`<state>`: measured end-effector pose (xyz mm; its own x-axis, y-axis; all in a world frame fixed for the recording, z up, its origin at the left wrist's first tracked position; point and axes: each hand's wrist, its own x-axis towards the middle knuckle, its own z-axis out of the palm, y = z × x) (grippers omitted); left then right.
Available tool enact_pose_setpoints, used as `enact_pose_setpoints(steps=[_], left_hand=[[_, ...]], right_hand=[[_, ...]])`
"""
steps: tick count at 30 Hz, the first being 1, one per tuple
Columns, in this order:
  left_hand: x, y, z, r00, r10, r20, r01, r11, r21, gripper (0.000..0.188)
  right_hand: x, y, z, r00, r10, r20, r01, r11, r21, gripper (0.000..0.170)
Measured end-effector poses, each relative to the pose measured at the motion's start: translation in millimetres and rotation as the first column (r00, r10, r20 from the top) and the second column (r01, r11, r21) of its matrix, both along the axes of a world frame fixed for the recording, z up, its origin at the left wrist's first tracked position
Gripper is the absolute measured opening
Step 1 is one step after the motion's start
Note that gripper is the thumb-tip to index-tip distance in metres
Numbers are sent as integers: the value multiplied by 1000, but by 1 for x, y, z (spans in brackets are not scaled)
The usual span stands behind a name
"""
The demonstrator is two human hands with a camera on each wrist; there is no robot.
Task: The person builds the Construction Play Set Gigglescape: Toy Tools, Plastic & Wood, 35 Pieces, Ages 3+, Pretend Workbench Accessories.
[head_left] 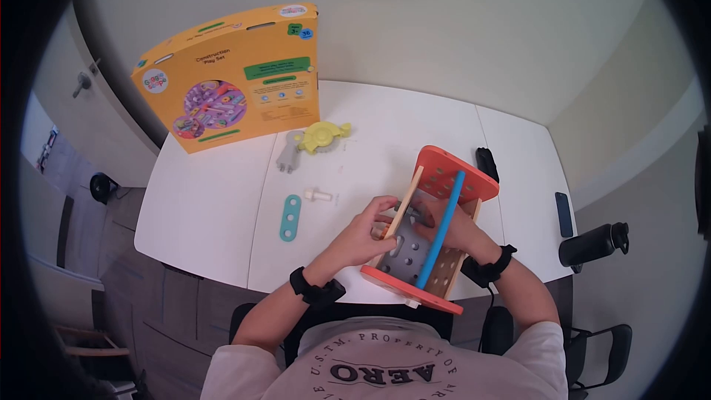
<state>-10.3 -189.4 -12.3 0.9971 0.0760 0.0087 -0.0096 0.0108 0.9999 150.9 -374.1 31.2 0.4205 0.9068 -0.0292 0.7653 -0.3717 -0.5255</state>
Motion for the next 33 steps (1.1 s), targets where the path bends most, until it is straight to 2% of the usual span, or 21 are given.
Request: enact_pose_setpoints(steps=[2,5,8,11,14,17,20,23,26,29,33], left_hand=[[0,-1,1,1000,0,-3,0,1000,3,73],[0,0,-3,1000,-3,8,3,1000,18,73],[0,0,-1,1000,-5,1,5,1000,13,73],[0,0,1,1000,-3,-6,3,1000,6,73],[1,-1,-2,1000,-6,5,6,1000,6,73],[0,1,-1,1000,-7,-2,7,1000,5,73],[0,0,1,1000,-7,-5,7,1000,-2,73],[1,0,-2,1000,-9,6,9,1000,10,73],[0,0,-2,1000,-7,0,7,1000,7,74],[1,0,-3,1000,-7,4,7,1000,4,74],[3,0,-9,999,0,37,-1,999,43,75]], right_hand=[[-7,2,16,992,-83,-99,83,997,-7,49],[-1,-3,1,998,55,25,-55,998,-5,50],[1,-1,-3,998,55,40,-55,998,11,50],[-6,1,10,990,-87,-108,89,996,20,50],[-2,-3,3,996,77,50,-77,997,-3,49],[-2,0,2,999,31,18,-30,999,-22,46],[-8,2,14,992,-82,-99,87,995,39,43],[-2,-3,3,997,75,30,-76,997,27,41],[-3,1,5,997,54,47,-53,998,-29,41],[-13,6,33,984,-115,-138,92,983,-160,49],[-6,1,14,999,-2,-39,-3,993,-119,46]])
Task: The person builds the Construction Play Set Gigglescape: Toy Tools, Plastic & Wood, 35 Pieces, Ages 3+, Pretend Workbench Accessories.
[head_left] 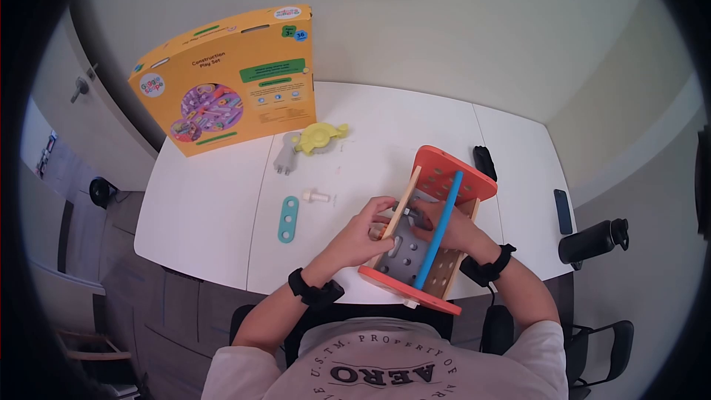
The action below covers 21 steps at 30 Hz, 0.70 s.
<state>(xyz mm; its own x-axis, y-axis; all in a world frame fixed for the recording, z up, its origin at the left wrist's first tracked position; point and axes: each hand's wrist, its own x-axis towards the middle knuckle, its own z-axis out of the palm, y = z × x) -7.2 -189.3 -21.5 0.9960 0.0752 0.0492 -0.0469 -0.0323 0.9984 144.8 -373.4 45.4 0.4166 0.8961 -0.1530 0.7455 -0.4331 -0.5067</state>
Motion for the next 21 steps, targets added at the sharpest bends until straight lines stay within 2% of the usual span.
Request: enact_pose_setpoints(steps=[2,8,11,14,17,19,21], left_hand=[[0,1,1,1000,9,5,-9,1000,11,75],[0,1,0,1000,2,22,-2,1000,20,75],[-2,3,4,1000,3,13,-3,1000,24,75],[-3,5,7,1000,14,24,-15,998,54,75],[-3,12,8,999,37,32,-40,995,88,76],[-3,18,10,997,66,31,-69,993,98,77],[-7,22,22,993,118,16,-119,974,195,76]], right_hand=[[3,0,-6,1000,21,17,-23,996,86,41],[-1,-5,-4,998,-12,54,5,993,117,46],[-5,-12,1,976,72,207,-97,989,115,50],[-16,-25,6,899,113,423,-177,977,115,51],[-26,-38,10,940,126,318,-193,963,189,48],[-39,-43,26,970,143,196,-190,950,248,46],[-50,-46,39,984,177,33,-179,945,273,44]])
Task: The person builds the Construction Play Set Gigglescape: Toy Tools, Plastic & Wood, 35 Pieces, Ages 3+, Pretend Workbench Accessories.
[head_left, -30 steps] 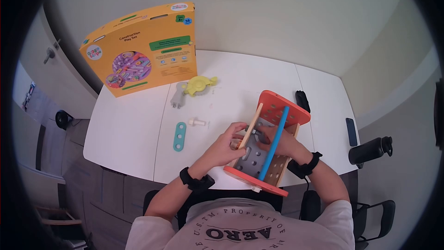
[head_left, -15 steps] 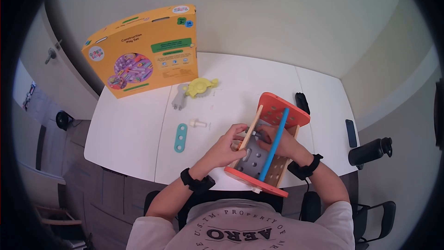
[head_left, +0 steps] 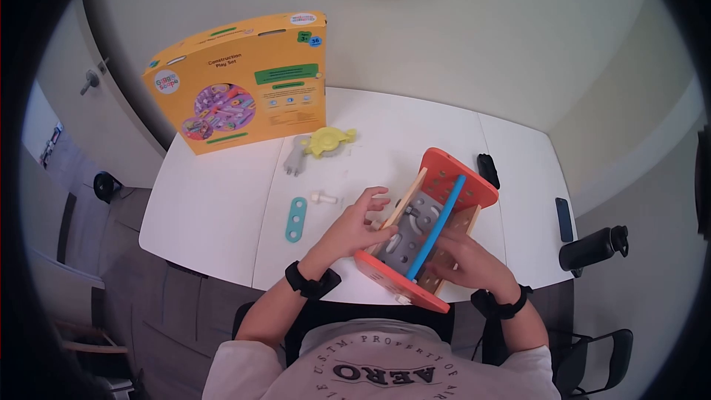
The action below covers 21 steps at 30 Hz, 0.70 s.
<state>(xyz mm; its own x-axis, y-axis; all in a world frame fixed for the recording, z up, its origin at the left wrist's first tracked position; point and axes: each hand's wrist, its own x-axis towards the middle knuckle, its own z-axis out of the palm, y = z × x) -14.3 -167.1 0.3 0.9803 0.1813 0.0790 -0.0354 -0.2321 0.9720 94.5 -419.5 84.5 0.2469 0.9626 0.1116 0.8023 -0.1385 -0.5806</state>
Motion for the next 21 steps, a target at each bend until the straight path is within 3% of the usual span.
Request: enact_pose_setpoints(steps=[2,5,8,10,13,16,21], left_hand=[[-3,6,11,999,53,-11,-51,994,92,72],[-11,26,21,990,139,6,-137,966,221,60],[-22,57,24,963,265,47,-264,895,359,48],[-28,78,13,922,384,55,-363,803,472,44],[-35,95,12,891,453,-25,-353,728,587,39],[-31,93,6,854,519,-41,-400,704,587,32],[-26,92,-16,868,492,-59,-345,685,641,31]], right_hand=[[-5,-5,6,980,32,-195,-41,998,-42,43],[-4,-12,-1,957,66,-284,-66,998,10,42],[0,-20,-6,864,88,-497,-54,995,83,42],[-2,-20,3,863,152,-482,-107,987,120,42],[-5,-19,5,833,202,-515,-149,979,142,40],[-1,-22,-4,802,207,-561,-182,978,101,34],[2,-22,-5,771,243,-588,-211,970,125,26]])
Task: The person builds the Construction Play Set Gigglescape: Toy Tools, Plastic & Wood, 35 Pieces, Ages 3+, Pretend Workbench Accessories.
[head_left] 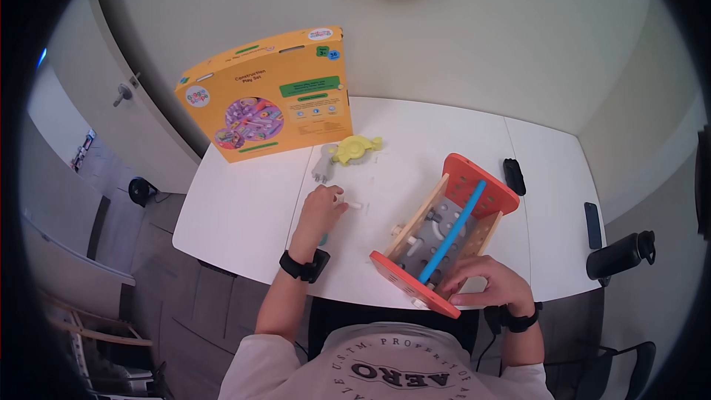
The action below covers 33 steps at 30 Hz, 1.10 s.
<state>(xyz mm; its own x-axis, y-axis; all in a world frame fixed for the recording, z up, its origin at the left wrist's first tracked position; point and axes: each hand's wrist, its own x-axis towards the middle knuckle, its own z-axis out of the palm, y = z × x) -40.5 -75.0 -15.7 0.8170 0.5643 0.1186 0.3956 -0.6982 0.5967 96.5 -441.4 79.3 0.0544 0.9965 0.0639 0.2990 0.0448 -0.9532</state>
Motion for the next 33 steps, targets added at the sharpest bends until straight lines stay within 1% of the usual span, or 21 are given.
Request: enact_pose_setpoints(steps=[2,5,7,10,16,19,22,25,28,29,32,33], left_hand=[[1,-2,-2,1000,-25,-14,25,1000,4,30],[2,-5,-2,998,-56,-33,56,998,12,31],[1,-7,-2,997,-77,-28,78,997,29,35],[2,-9,-2,994,-107,-24,107,994,16,34],[2,-15,6,987,-154,-56,156,987,44,30],[2,-16,9,992,-121,-37,120,993,-19,30],[2,-13,18,994,-110,7,110,993,-47,30],[-1,-15,35,989,-78,122,92,989,-117,30],[-3,-15,46,972,-94,213,117,988,-97,29],[-4,-17,50,972,-93,216,116,989,-96,29],[-4,-20,58,969,-92,228,117,989,-96,29],[-5,-21,59,968,-93,233,119,988,-98,28]], right_hand=[[-2,0,0,995,2,-99,3,999,51,25],[0,2,0,989,81,-121,-72,994,79,26],[0,1,-2,990,67,-122,-63,997,37,28],[0,1,-4,992,50,-114,-50,999,4,29],[-6,6,-6,997,12,-74,-10,1000,19,27],[-15,11,-8,997,-28,-66,30,999,21,27],[-23,16,-10,996,-77,-33,78,997,28,28],[-33,21,-11,992,-130,-1,130,991,33,29],[-45,28,-16,983,-184,15,184,982,48,30],[-48,30,-18,979,-202,19,201,978,56,31],[-59,34,-19,961,-250,120,231,961,151,34],[-62,36,-15,951,-274,140,253,955,153,34]])
